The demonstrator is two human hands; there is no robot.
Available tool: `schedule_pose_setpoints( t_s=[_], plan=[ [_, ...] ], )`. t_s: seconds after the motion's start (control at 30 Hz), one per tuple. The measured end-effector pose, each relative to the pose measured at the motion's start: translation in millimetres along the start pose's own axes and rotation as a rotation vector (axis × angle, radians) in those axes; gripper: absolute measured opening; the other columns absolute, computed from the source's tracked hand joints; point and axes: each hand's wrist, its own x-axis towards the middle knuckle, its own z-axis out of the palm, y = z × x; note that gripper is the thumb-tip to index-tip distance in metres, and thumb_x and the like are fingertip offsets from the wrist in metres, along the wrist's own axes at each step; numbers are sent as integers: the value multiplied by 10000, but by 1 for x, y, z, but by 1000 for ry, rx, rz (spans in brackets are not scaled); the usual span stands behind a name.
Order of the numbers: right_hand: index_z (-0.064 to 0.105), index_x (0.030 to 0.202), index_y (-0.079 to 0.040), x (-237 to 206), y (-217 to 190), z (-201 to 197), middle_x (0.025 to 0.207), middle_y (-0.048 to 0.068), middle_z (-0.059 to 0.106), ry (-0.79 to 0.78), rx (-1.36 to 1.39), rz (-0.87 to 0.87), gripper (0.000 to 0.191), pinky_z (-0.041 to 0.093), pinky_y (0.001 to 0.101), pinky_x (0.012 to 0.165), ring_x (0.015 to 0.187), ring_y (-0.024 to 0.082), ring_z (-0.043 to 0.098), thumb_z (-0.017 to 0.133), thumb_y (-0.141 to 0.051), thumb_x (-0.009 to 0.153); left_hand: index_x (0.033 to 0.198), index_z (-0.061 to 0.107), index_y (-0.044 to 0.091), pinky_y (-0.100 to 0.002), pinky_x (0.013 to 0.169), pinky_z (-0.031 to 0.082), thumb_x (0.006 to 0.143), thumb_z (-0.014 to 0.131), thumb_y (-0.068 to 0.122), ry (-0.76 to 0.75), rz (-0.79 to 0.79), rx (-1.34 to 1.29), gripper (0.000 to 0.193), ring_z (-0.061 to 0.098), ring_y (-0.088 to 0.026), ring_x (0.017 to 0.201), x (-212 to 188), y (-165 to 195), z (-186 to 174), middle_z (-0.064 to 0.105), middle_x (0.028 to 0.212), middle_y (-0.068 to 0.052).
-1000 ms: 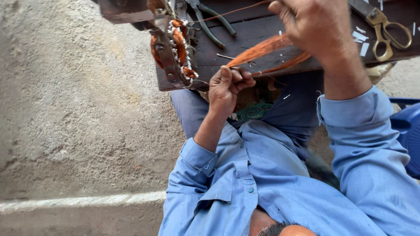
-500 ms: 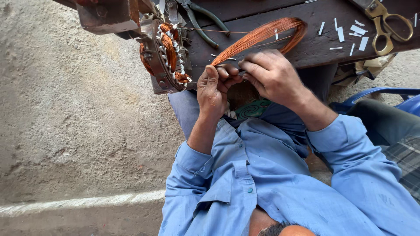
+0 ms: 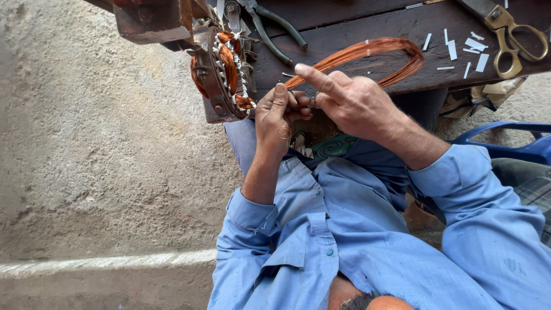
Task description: The person winds copper wire into the slots of a motor stator, inserts white insulating spacers between coils, and trims excess wire using shears. The work is performed by hand with occasional use of pliers and shears.
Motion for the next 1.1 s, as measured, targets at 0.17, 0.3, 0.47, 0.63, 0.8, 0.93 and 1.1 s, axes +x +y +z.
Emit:
schedule_pose_setpoints(
  t_s=[0.17, 0.3, 0.47, 0.63, 0.8, 0.93, 1.1],
  plan=[
    [676, 904, 15, 6, 6, -3, 1487, 191, 610, 56, 44, 14, 95, 619, 359, 724, 985, 283, 738, 720, -67, 921, 959, 586, 13, -393, 902, 618, 1140, 502, 333, -91, 112, -48, 377, 706, -214, 928, -6, 1, 4, 686, 1060, -147],
    [694, 1009, 19, 3, -5, 4, 1421, 168, 621, 211, 111, 88, 110, 621, 371, 907, 1180, 306, 709, 748, -63, 960, 1017, 579, 5, -458, 965, 620, 1150, 493, 312, -97, 234, -277, 345, 724, -259, 996, -8, -5, 17, 691, 1116, -176],
    [717, 1042, 12, 8, -9, 4, 1358, 153, 631, 224, 268, 155, 150, 608, 370, 949, 1129, 270, 714, 794, -26, 919, 1210, 608, -32, -433, 941, 624, 1129, 489, 295, -82, 228, -315, 357, 726, -244, 1012, -13, 1, 16, 702, 1210, -190],
    [721, 1028, 1, 24, -7, -12, 1334, 147, 606, 221, 348, 159, 152, 597, 362, 923, 1072, 248, 701, 812, -42, 913, 1348, 597, 1, -285, 851, 602, 1040, 622, 69, -60, 66, 183, 316, 685, -126, 973, -46, 24, -11, 687, 1234, -84],
    [701, 1023, 4, 55, -10, -10, 1339, 158, 595, 258, 425, 155, 151, 588, 377, 919, 1062, 255, 688, 804, -49, 924, 1090, 733, -18, -224, 729, 569, 1001, 711, 30, 15, 252, 756, 104, 682, -94, 818, -71, 67, -56, 728, 951, -59],
    [688, 996, 0, 77, -12, 7, 1320, 154, 591, 252, 484, 163, 155, 576, 401, 929, 1072, 281, 674, 804, -69, 919, 1093, 718, -18, -227, 715, 571, 1002, 719, 10, 110, 407, 823, 95, 675, -91, 813, -65, 98, -83, 714, 961, -72],
    [684, 980, -4, 88, -10, 18, 1324, 160, 584, 223, 540, 162, 150, 573, 409, 926, 1098, 293, 673, 795, -88, 925, 1117, 710, -2, -236, 690, 592, 1010, 711, 21, 120, 427, 723, 110, 698, -106, 806, -45, 117, -95, 729, 957, -74]
  ],
)
